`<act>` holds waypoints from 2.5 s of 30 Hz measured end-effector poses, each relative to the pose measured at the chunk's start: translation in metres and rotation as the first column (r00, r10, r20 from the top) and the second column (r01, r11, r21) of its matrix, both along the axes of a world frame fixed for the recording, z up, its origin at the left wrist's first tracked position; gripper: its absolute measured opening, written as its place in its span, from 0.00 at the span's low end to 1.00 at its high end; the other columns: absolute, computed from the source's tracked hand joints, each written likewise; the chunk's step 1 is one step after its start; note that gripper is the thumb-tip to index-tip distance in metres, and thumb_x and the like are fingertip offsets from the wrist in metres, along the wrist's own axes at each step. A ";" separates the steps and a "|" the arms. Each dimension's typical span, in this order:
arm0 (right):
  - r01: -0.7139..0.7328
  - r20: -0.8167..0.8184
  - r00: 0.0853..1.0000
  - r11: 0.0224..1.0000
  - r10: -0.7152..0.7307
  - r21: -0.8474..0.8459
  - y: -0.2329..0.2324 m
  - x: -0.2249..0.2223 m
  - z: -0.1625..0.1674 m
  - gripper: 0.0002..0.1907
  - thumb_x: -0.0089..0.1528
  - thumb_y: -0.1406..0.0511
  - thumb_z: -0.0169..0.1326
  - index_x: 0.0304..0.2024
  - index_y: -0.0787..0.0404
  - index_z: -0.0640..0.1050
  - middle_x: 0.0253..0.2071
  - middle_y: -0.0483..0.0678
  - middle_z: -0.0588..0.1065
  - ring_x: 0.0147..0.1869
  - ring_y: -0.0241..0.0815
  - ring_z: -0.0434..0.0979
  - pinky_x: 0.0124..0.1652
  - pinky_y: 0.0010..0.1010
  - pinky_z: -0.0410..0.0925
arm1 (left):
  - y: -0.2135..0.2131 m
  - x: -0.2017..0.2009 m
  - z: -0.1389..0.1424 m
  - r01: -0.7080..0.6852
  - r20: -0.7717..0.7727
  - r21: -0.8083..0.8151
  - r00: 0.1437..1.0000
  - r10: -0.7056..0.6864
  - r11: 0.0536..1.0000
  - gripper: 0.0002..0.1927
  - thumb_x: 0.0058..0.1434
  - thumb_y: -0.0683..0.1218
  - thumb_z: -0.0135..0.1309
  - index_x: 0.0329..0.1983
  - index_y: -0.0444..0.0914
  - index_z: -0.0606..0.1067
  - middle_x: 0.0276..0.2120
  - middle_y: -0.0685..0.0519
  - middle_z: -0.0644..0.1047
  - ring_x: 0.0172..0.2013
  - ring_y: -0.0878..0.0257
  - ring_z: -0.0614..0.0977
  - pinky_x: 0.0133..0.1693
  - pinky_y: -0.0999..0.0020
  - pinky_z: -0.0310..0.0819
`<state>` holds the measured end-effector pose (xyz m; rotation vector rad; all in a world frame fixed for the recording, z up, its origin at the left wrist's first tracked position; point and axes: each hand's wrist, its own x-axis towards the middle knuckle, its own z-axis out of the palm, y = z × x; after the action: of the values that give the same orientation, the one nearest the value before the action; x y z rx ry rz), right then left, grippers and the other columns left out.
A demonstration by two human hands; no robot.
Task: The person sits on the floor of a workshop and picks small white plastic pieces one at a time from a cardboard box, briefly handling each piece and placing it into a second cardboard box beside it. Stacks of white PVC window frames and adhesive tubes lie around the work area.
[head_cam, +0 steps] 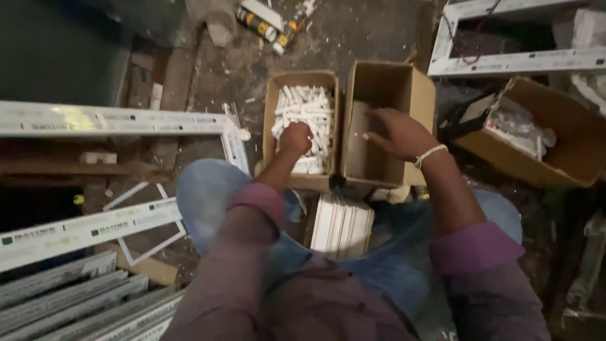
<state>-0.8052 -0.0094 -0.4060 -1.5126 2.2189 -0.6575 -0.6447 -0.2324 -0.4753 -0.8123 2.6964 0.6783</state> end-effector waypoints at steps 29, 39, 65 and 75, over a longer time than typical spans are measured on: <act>-0.170 0.107 0.980 0.985 0.170 -0.010 -0.056 0.043 0.016 0.14 0.65 0.60 0.54 0.48 0.61 0.75 0.32 0.55 0.77 0.35 0.60 0.78 0.34 0.49 0.69 | -0.026 -0.014 0.044 0.246 -0.514 0.644 0.841 0.172 0.725 0.17 0.67 0.42 0.58 0.57 0.37 0.71 0.40 0.49 0.80 0.39 0.64 0.82 0.42 0.67 0.79; 0.051 0.409 0.912 0.987 0.017 -0.155 -0.053 0.043 0.019 0.12 0.70 0.63 0.47 0.35 0.63 0.76 0.27 0.52 0.77 0.29 0.50 0.80 0.34 0.38 0.70 | -0.036 -0.011 0.055 0.426 -0.569 0.733 0.812 0.134 0.531 0.29 0.67 0.51 0.63 0.68 0.37 0.70 0.66 0.46 0.69 0.66 0.55 0.73 0.66 0.57 0.71; -0.025 0.374 0.906 0.908 0.197 -0.418 -0.019 0.022 0.037 0.07 0.65 0.70 0.52 0.33 0.65 0.78 0.26 0.54 0.76 0.29 0.49 0.80 0.31 0.37 0.70 | -0.009 -0.026 0.089 0.528 -0.574 0.758 0.819 0.009 0.383 0.23 0.56 0.49 0.69 0.55 0.40 0.81 0.60 0.50 0.72 0.63 0.57 0.76 0.62 0.61 0.72; -0.072 0.406 0.879 0.912 0.249 -0.404 -0.006 0.011 0.035 0.09 0.64 0.66 0.53 0.31 0.64 0.80 0.24 0.50 0.77 0.25 0.43 0.77 0.30 0.35 0.70 | -0.054 -0.014 0.105 0.689 -0.745 0.640 0.665 0.055 0.341 0.27 0.56 0.51 0.70 0.58 0.40 0.81 0.64 0.50 0.73 0.67 0.55 0.74 0.72 0.57 0.66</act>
<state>-0.7939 -0.0158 -0.3715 -1.5026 1.6533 -1.2930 -0.6583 -0.2865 -0.3707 0.4419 2.1276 2.3617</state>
